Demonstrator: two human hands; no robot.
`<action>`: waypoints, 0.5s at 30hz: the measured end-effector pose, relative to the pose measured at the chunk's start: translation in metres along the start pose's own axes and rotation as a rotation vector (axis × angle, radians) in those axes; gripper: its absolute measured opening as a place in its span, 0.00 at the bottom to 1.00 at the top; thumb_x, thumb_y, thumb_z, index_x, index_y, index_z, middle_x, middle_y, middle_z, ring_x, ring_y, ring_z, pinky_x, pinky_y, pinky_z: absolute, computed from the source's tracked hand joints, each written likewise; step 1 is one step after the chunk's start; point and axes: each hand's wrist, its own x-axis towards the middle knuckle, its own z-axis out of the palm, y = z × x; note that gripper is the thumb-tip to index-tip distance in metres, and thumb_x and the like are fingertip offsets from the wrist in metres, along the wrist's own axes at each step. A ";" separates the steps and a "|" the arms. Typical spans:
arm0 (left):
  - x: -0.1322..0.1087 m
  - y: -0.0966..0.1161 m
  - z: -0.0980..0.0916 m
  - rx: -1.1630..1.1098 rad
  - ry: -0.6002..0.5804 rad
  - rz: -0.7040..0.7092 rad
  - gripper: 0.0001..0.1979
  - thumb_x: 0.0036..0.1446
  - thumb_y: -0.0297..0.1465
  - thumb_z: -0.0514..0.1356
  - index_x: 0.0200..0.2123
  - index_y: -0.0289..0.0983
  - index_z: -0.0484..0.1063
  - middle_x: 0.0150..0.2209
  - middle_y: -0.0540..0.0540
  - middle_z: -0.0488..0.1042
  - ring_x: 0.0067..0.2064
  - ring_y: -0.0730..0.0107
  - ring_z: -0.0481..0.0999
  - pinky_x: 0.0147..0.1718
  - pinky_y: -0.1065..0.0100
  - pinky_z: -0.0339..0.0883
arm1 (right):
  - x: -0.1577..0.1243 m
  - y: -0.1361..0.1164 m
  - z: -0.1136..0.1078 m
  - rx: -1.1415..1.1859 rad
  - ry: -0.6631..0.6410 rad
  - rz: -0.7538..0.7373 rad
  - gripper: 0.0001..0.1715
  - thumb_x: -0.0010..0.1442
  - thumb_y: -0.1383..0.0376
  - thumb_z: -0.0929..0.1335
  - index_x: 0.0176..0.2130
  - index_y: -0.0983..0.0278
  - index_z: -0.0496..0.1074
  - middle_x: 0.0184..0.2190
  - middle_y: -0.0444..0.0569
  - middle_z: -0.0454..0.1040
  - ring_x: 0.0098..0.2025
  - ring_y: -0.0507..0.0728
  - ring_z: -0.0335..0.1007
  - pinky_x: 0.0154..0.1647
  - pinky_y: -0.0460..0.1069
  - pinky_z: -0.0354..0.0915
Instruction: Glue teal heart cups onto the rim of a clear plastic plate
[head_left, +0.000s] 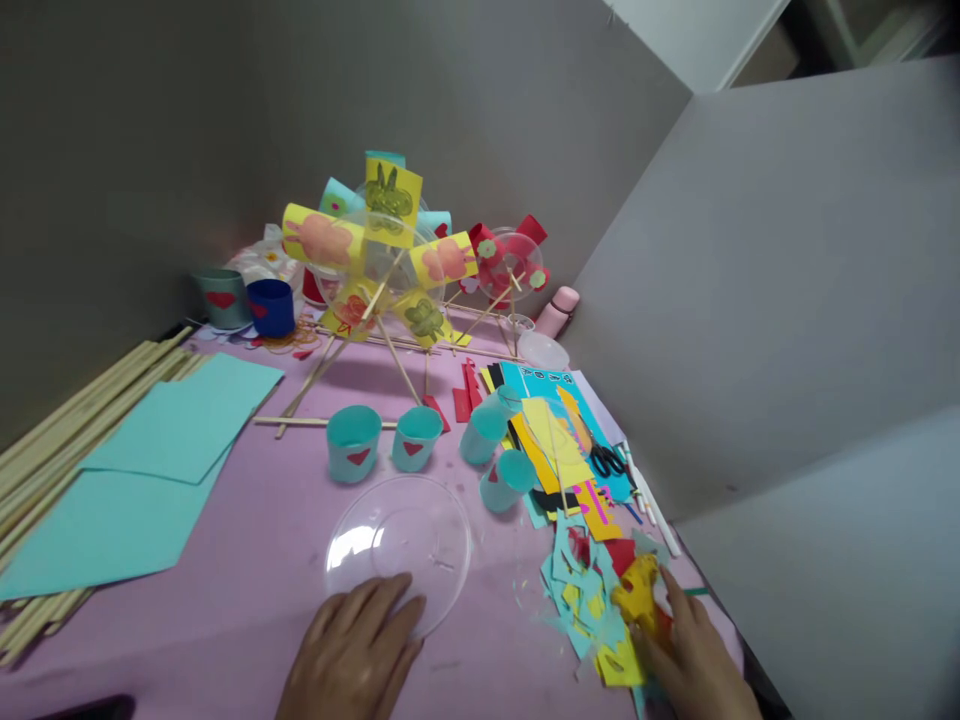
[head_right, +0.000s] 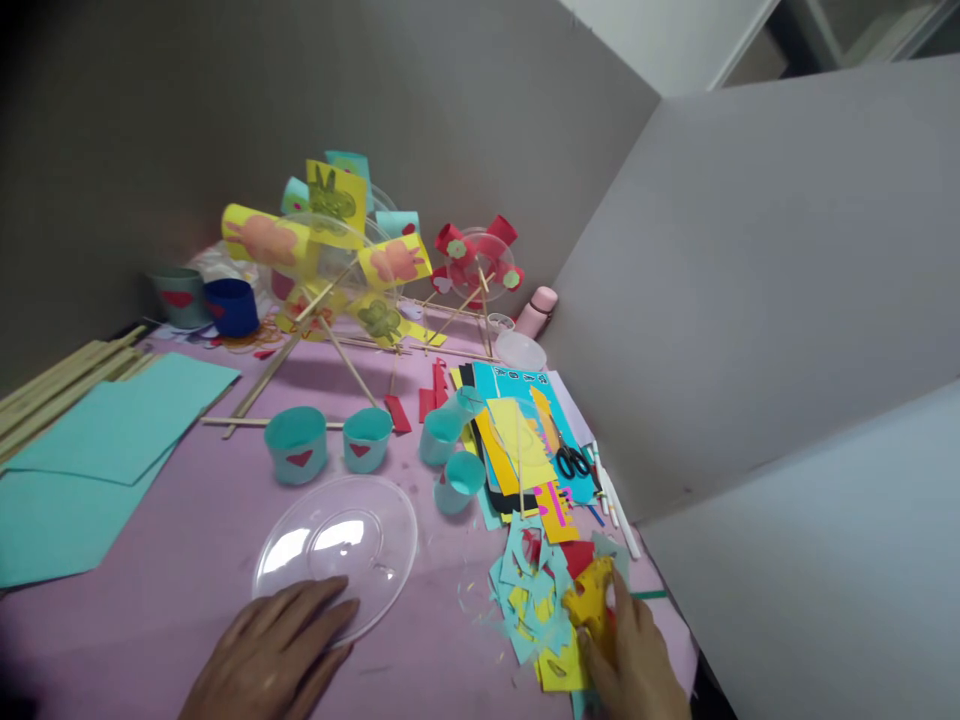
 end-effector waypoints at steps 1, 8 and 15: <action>0.000 0.000 0.000 0.005 -0.012 0.001 0.11 0.62 0.34 0.53 0.43 0.42 0.73 0.43 0.50 0.78 0.42 0.66 0.76 0.43 0.64 0.59 | 0.000 -0.005 -0.007 0.000 0.044 -0.046 0.37 0.62 0.53 0.58 0.62 0.72 0.49 0.50 0.64 0.65 0.52 0.68 0.67 0.53 0.62 0.63; -0.005 0.000 0.000 -0.018 -0.073 -0.026 0.11 0.59 0.32 0.57 0.45 0.44 0.72 0.45 0.51 0.77 0.43 0.65 0.75 0.43 0.63 0.61 | 0.021 -0.139 -0.043 0.243 0.310 -0.401 0.26 0.63 0.54 0.62 0.58 0.58 0.59 0.54 0.56 0.65 0.56 0.64 0.62 0.51 0.62 0.67; -0.010 0.007 0.003 -0.135 -0.105 -0.162 0.12 0.59 0.29 0.55 0.45 0.47 0.71 0.47 0.54 0.76 0.46 0.66 0.73 0.47 0.64 0.57 | 0.047 -0.216 -0.045 0.210 0.410 -0.622 0.20 0.61 0.59 0.66 0.51 0.66 0.65 0.50 0.59 0.66 0.53 0.65 0.61 0.51 0.61 0.64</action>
